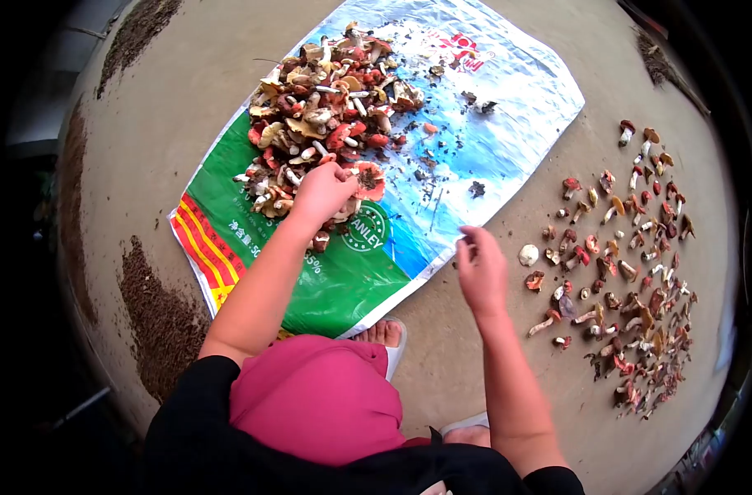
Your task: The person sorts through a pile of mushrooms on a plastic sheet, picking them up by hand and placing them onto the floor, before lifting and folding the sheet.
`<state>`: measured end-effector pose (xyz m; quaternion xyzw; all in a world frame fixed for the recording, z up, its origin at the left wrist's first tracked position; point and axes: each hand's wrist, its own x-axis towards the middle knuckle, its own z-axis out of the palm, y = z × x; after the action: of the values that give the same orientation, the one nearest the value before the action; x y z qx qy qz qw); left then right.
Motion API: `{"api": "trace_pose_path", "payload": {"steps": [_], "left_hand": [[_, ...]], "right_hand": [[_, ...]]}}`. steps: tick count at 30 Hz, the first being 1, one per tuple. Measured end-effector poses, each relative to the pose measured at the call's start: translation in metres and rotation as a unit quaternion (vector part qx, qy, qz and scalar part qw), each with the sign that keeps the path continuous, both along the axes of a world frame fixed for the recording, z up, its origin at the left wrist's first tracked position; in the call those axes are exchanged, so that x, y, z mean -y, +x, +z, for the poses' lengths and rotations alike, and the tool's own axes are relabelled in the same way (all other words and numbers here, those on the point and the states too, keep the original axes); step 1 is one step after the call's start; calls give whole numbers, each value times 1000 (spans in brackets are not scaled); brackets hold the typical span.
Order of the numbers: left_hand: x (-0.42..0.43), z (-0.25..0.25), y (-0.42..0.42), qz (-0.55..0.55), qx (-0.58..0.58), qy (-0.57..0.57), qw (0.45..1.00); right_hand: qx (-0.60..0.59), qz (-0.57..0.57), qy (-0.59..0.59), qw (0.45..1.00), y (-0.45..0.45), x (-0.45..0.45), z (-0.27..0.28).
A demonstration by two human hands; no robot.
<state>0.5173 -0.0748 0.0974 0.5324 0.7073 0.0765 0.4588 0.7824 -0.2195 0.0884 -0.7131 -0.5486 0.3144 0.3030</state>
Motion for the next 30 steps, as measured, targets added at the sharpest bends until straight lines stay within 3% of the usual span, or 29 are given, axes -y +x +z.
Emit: {"api": "trace_pose_path", "payload": {"steps": [2, 4, 6, 8, 14, 18, 22, 24, 25, 26, 28, 29, 30], "left_hand": [[9, 15, 8, 26, 52, -35, 998], [20, 28, 21, 107, 290, -196, 931], [33, 32, 40, 92, 333, -250, 905], [43, 27, 52, 48, 387, -308, 868], [68, 33, 105, -4, 311, -328, 892], [69, -13, 80, -114, 252, -141, 951], [60, -37, 38, -74, 173, -16, 982], [47, -54, 21, -104, 95, 193, 971], [39, -38, 33, -106, 66, 187, 974], [34, -52, 16, -77, 120, 206, 968], [25, -50, -11, -65, 90, 288, 951], [21, -59, -18, -21, 107, 232, 967], [19, -37, -16, 4, 104, 198, 975]], "right_hand": [[-91, 13, -23, 996, -19, -1, 3], [-171, 11, 25, 985, -30, -7, 13], [-202, 1, 44, 978, -31, -11, 18], [-162, 33, 32, 986, -23, -8, 18], [-172, -66, -7, 983, 40, 55, 6], [-131, -330, 80, 931, 117, 131, -31], [-18, -474, -8, 880, 202, 214, -69], [40, -503, -10, 863, 240, 261, -110], [25, -529, -93, 843, 263, 287, -105], [-9, -532, -183, 827, 277, 300, -114], [-78, -503, -71, 858, 278, 314, -122], [-94, -505, -48, 857, 278, 314, -113], [-20, -440, 27, 897, 283, 317, -116]]}}
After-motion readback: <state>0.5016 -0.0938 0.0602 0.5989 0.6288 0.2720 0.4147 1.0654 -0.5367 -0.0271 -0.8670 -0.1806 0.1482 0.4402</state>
